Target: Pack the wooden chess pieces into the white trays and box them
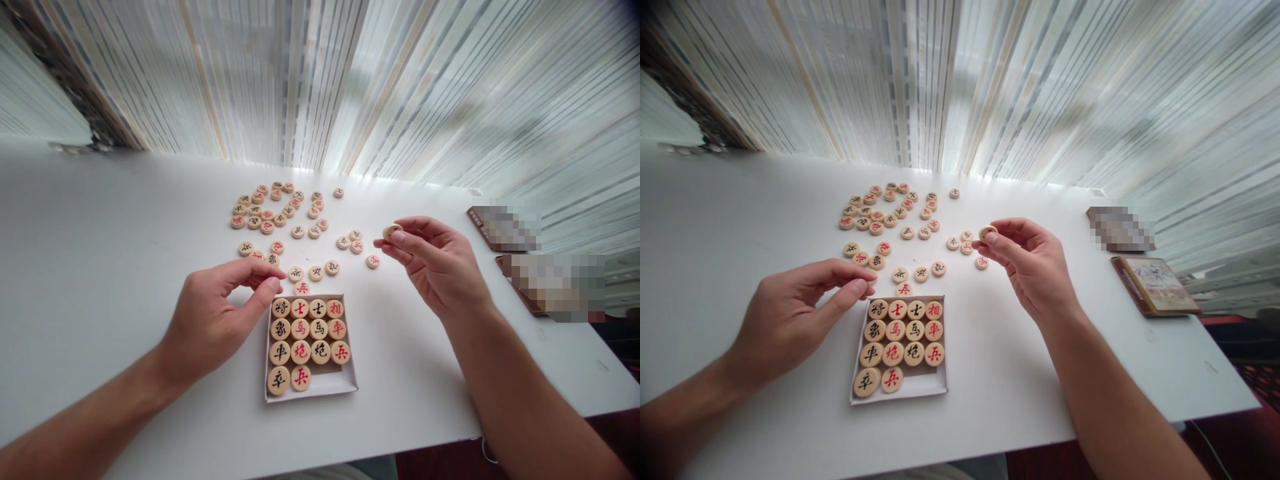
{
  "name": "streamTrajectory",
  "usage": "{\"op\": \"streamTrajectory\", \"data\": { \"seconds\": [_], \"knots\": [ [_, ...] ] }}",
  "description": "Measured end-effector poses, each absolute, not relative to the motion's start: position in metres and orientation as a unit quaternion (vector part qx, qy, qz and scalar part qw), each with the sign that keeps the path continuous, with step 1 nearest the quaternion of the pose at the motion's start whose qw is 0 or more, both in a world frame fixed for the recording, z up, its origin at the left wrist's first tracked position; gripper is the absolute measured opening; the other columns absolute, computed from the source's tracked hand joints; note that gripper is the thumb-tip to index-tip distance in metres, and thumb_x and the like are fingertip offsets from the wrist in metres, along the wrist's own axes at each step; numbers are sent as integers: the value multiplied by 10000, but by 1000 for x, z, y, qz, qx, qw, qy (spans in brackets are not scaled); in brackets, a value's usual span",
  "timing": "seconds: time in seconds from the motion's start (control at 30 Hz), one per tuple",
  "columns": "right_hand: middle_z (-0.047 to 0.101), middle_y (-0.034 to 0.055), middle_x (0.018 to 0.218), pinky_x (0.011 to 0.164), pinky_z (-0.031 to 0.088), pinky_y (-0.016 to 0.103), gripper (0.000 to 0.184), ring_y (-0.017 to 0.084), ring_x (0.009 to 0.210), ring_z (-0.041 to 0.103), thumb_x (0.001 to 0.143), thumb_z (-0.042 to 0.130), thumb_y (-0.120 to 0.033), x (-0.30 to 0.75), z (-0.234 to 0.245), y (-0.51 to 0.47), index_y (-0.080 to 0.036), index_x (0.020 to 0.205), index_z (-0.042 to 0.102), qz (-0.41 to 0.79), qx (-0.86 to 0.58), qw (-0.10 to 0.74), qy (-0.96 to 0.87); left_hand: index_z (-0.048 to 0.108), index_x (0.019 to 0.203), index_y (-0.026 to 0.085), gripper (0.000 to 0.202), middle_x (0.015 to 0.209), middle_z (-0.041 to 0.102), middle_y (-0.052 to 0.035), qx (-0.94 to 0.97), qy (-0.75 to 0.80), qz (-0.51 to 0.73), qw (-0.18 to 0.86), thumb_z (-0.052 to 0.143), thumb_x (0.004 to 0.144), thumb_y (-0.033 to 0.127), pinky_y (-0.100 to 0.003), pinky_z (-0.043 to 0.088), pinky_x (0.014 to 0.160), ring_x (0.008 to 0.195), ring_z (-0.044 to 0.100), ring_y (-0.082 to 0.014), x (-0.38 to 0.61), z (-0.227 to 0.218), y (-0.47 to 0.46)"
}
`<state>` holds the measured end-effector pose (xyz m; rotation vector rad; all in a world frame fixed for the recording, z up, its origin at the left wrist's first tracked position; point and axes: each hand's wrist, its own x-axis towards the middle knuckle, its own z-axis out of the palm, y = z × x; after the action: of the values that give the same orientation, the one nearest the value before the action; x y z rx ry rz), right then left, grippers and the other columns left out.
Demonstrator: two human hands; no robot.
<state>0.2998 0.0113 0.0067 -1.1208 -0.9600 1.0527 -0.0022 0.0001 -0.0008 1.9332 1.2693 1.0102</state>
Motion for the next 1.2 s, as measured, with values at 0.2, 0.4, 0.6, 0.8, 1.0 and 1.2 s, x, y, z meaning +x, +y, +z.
{"op": "streamTrajectory", "data": {
  "seconds": [0.2,0.4,0.6,0.8,1.0,1.2],
  "knots": [
    [819,19,803,571,586,162,224,89,625,711,743,985,-226,269,-3,-6,-207,928,859,565,-447,531,-446,812,967,226,102,933,844,-9,737,454,376,332,731,955,286,-242,607,783,846,781,-173,-1,-2,-4],
    [833,26,852,725,669,201,225,124,758,788,756,955,-118,238,-8,-38,-212,941,868,684,-355,469,-433,824,1015,229,135,876,847,2,736,398,364,409,828,885,265,-197,619,728,776,783,-148,6,0,-15],
    [838,48,894,679,670,198,202,136,731,792,784,942,-150,234,-4,-44,-202,968,875,696,-350,455,-431,862,985,243,94,869,858,-2,723,375,332,475,794,921,240,-198,611,677,757,793,-157,11,4,-23],
    [840,63,871,695,698,277,176,181,736,799,792,949,-225,235,-1,-44,-217,955,885,684,-374,449,-436,881,1030,266,140,944,871,-35,652,391,312,570,769,947,272,-284,656,729,852,817,-228,14,8,-24],
    [840,51,863,653,671,220,165,146,695,789,807,935,-185,235,-3,-45,-217,960,882,701,-363,444,-424,882,1025,245,159,923,869,-60,597,389,301,633,747,960,297,-370,696,762,843,825,-268,15,8,-26],
    [834,55,853,639,677,285,156,178,684,787,802,942,-222,234,-3,-46,-215,940,868,695,-370,448,-423,878,1004,246,133,927,871,-50,592,387,306,637,759,948,262,-346,678,745,833,824,-256,16,9,-26]
  ]
}}
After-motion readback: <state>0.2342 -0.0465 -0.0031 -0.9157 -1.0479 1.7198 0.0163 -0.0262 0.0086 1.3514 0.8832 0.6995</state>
